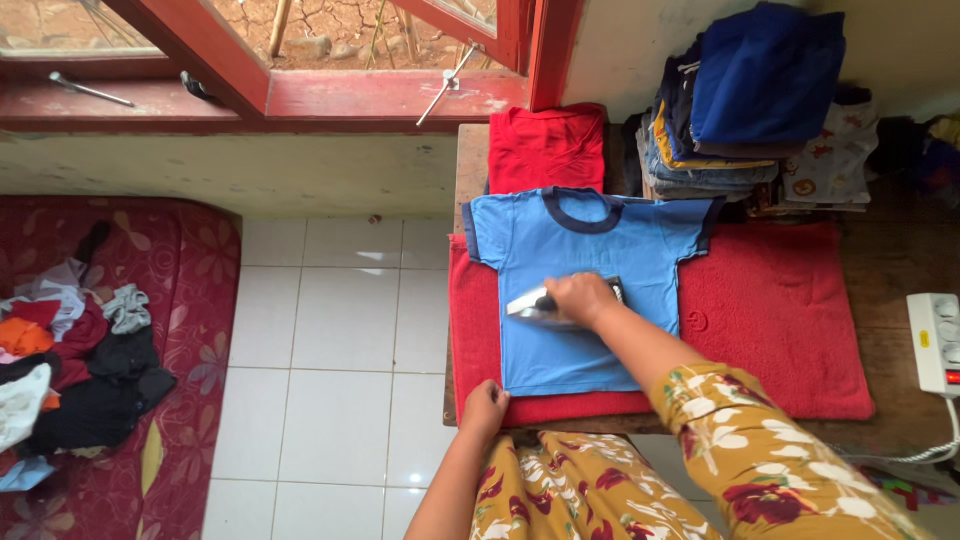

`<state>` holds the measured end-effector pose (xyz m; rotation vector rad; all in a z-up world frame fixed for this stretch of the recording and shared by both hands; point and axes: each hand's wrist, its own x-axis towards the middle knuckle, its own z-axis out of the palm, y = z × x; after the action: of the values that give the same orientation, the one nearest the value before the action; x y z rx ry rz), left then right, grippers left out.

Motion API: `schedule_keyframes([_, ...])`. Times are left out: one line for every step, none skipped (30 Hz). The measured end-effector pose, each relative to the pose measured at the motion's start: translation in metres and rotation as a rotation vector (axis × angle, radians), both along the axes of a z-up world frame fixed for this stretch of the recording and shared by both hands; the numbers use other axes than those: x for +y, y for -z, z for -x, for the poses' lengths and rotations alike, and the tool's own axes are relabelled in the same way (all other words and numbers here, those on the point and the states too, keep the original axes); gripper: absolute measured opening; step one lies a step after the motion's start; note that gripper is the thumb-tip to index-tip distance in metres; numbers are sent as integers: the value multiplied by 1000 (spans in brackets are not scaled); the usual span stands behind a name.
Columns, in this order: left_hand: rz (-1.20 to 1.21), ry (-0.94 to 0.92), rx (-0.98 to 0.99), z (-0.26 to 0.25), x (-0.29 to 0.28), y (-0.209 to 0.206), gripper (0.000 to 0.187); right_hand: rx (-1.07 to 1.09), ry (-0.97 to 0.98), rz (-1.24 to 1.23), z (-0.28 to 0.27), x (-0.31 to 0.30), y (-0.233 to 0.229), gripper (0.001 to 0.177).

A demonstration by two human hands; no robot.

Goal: The person irons a blue t-shirt on a red towel-covered table, smoothing it with both hands and using an electric iron. After ironing, the person folds the t-shirt and places it on a stack of folded clothes.

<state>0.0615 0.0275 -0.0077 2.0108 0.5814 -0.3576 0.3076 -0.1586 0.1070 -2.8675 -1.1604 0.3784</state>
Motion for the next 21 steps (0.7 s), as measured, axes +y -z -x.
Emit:
schedule_keyframes([3,-2,7,1,0,1,22,14,98,12,0,4,-5,40])
schedule_keyframes([7,-4,14,1,0,2,22,28,195,25,0,7,-9,41])
schedule_keyframes([5,-8,6,2,0,3,22,42,290,38,-2,9,-13,43])
schedule_keyframes([2,-12,-2,3,-1,4,22,83,234,-11,-3,8,-17,47])
schedule_keyframes([-3,-9,-10,4,1,5,22,124,186,-62,-4,5,-20,51])
schedule_keyframes([-5,3,-8,4,4,5,22,166,138,-114,-4,1,-23,56])
schedule_keyframes([-3,9,-11,2,2,6,23,205,107,-86,-6,-5,-26,61])
schedule_keyframes([-2,15,-14,0,0,7,23,244,77,-58,-8,-12,-29,68])
schedule_keyframes([6,8,-10,0,0,7,23,287,46,-31,-7,-15,-29,75])
schedule_keyframes([15,1,-6,-1,0,7,22,263,45,-45,-5,-18,-28,74])
schedule_keyframes([22,-5,-1,-1,1,7,22,241,45,-61,-2,-18,-26,73])
schedule_keyframes([19,1,-2,-1,3,6,22,218,46,-78,1,-18,-23,72])
schedule_keyframes([17,8,-1,0,3,6,22,205,84,-51,5,-16,-19,65])
schedule_keyframes([16,14,-1,1,4,4,22,191,122,-24,9,-14,-15,59])
schedule_keyframes([18,15,0,1,4,3,23,172,161,4,11,-12,-12,53])
schedule_keyframes([20,15,1,1,4,2,24,120,189,2,13,-10,-10,51])
schedule_keyframes([22,17,0,0,4,0,24,66,217,0,13,-8,-9,50])
schedule_keyframes([26,18,5,-1,3,-1,24,11,245,-1,13,-8,-9,50])
schedule_keyframes([29,19,9,-2,4,-3,24,45,247,-9,15,-9,-10,47])
schedule_keyframes([32,20,14,-3,4,-5,24,79,250,-17,17,-10,-12,44])
schedule_keyframes([34,15,17,-1,4,-6,24,119,251,-24,21,-12,-13,42])
